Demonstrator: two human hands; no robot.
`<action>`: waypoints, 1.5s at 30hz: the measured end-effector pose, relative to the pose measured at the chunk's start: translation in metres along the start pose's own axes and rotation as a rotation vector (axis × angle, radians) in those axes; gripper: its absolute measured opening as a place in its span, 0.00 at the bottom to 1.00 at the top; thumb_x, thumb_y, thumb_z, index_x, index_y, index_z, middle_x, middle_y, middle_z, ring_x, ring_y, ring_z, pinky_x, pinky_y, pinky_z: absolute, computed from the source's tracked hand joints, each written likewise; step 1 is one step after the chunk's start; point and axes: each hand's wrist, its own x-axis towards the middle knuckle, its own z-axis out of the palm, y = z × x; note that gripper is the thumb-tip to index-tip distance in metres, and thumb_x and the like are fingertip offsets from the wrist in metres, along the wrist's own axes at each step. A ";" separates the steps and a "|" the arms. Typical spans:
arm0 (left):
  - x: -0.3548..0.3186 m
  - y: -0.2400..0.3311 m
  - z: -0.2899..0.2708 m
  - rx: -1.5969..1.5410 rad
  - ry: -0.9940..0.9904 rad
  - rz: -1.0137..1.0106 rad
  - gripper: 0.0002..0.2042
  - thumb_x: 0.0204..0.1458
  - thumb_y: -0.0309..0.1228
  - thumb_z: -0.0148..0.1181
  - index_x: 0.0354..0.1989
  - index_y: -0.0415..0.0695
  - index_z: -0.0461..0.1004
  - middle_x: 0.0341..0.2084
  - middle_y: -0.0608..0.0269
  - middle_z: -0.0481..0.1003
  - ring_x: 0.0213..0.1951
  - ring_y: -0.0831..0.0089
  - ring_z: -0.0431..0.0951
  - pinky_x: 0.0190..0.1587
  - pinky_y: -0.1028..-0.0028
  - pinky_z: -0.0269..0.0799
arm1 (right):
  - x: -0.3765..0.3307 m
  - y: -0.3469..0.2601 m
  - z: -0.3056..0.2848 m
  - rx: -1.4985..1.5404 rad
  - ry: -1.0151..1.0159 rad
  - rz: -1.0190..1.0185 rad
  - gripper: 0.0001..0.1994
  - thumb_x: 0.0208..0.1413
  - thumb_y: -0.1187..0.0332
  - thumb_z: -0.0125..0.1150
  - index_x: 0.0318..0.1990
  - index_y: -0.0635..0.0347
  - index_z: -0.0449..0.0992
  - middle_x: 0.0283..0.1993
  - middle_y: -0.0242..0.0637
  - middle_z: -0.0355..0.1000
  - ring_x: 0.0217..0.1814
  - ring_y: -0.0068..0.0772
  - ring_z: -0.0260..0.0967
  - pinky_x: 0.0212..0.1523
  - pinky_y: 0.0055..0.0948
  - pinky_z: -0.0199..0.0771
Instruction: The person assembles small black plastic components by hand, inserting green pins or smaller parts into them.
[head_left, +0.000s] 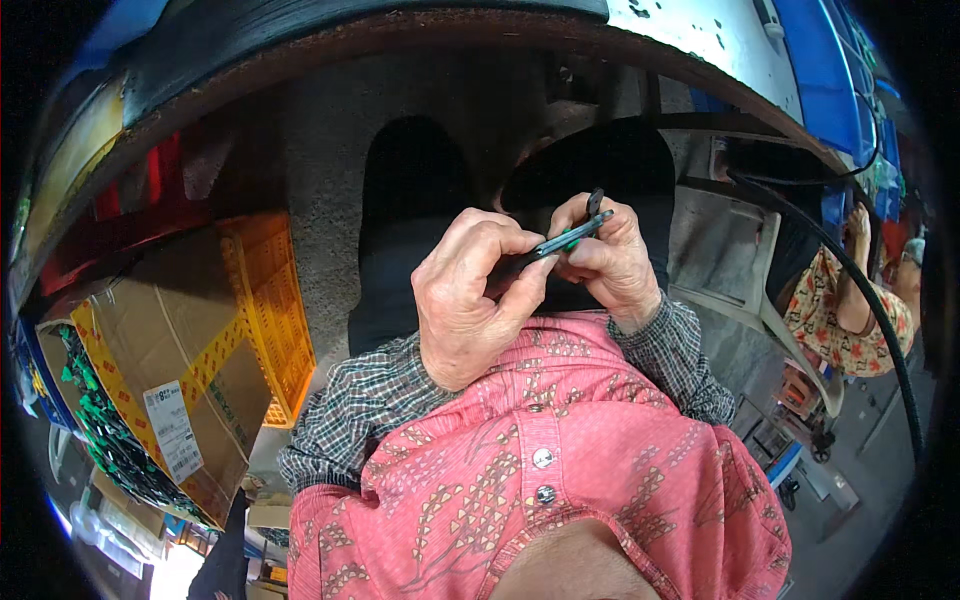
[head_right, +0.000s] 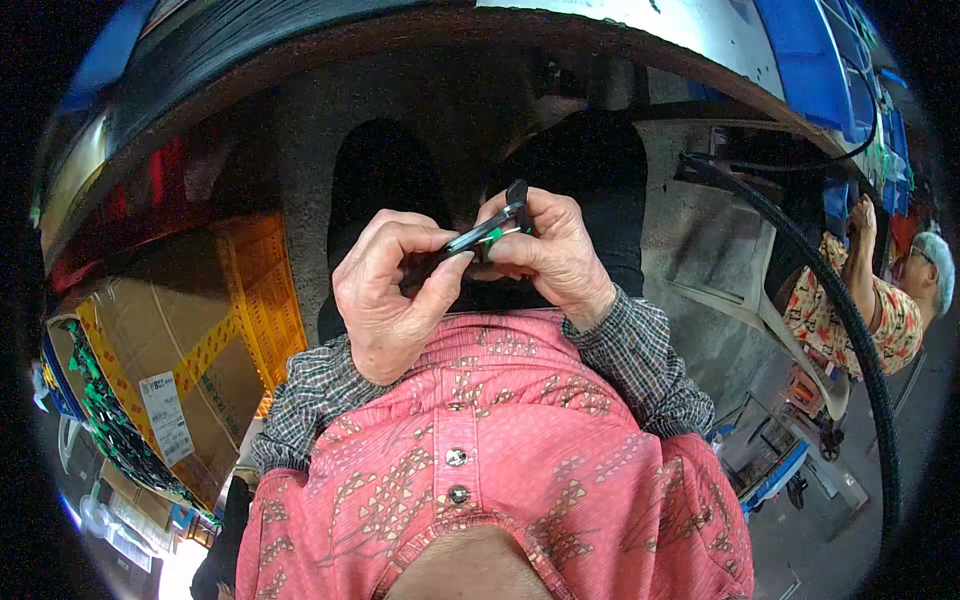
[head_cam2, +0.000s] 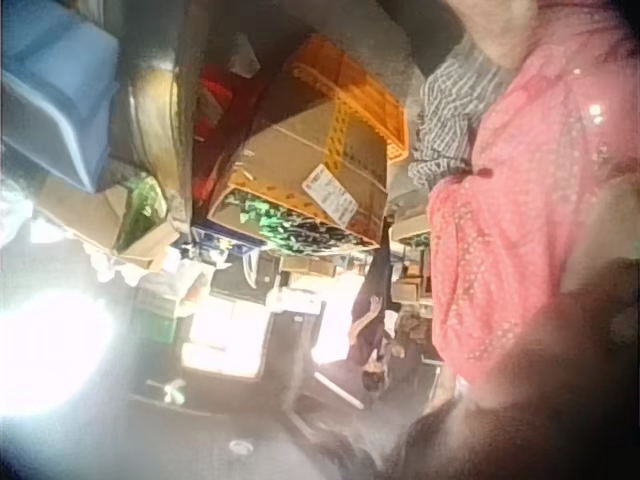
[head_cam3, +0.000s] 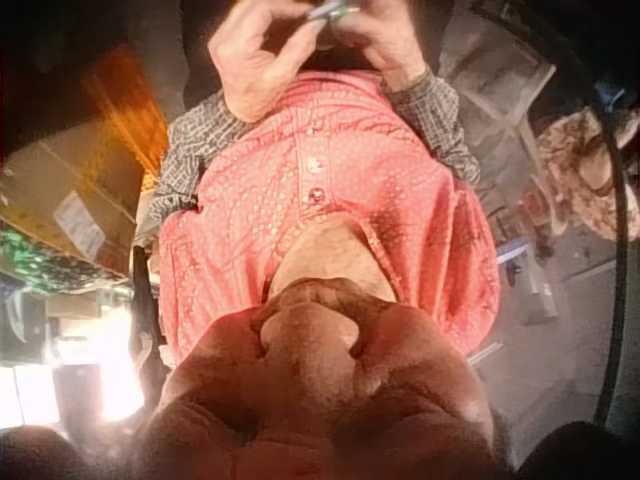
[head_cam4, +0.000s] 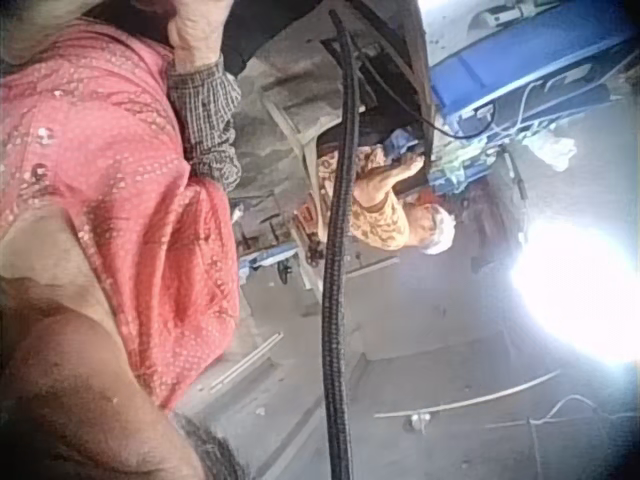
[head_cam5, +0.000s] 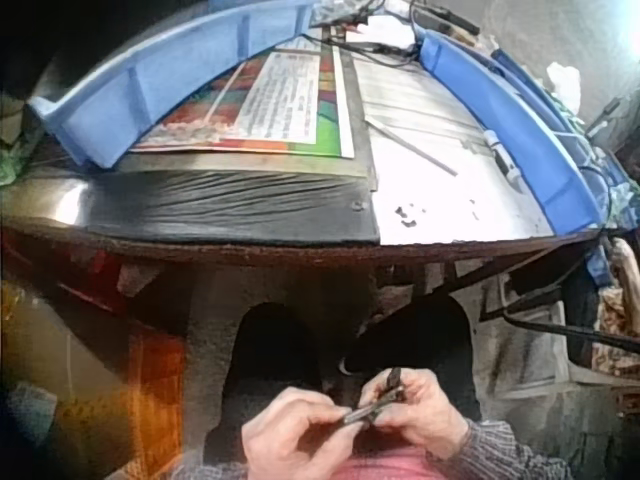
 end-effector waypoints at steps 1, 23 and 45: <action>0.001 -0.001 0.000 0.004 0.000 -0.007 0.09 0.41 0.17 0.65 0.31 0.37 0.74 0.29 0.61 0.73 0.27 0.80 0.72 0.27 0.83 0.67 | 0.001 0.000 -0.002 0.022 -0.006 0.042 0.11 0.49 0.68 0.67 0.38 0.63 0.75 0.25 0.28 0.70 0.19 0.12 0.60 0.18 0.12 0.60; 0.014 -0.015 0.003 0.070 -0.013 0.012 0.09 0.40 0.19 0.67 0.31 0.39 0.74 0.27 0.62 0.73 0.23 0.81 0.71 0.22 0.82 0.65 | 0.017 0.006 -0.009 0.035 0.030 0.051 0.08 0.49 0.71 0.63 0.35 0.65 0.75 0.26 0.30 0.71 0.19 0.12 0.61 0.17 0.12 0.58; 0.017 -0.018 -0.001 0.065 -0.021 0.042 0.09 0.39 0.20 0.67 0.31 0.39 0.75 0.27 0.62 0.73 0.22 0.82 0.70 0.21 0.83 0.64 | 0.020 0.006 -0.012 0.018 0.014 0.114 0.13 0.42 0.69 0.69 0.35 0.66 0.75 0.25 0.29 0.71 0.21 0.14 0.62 0.19 0.14 0.59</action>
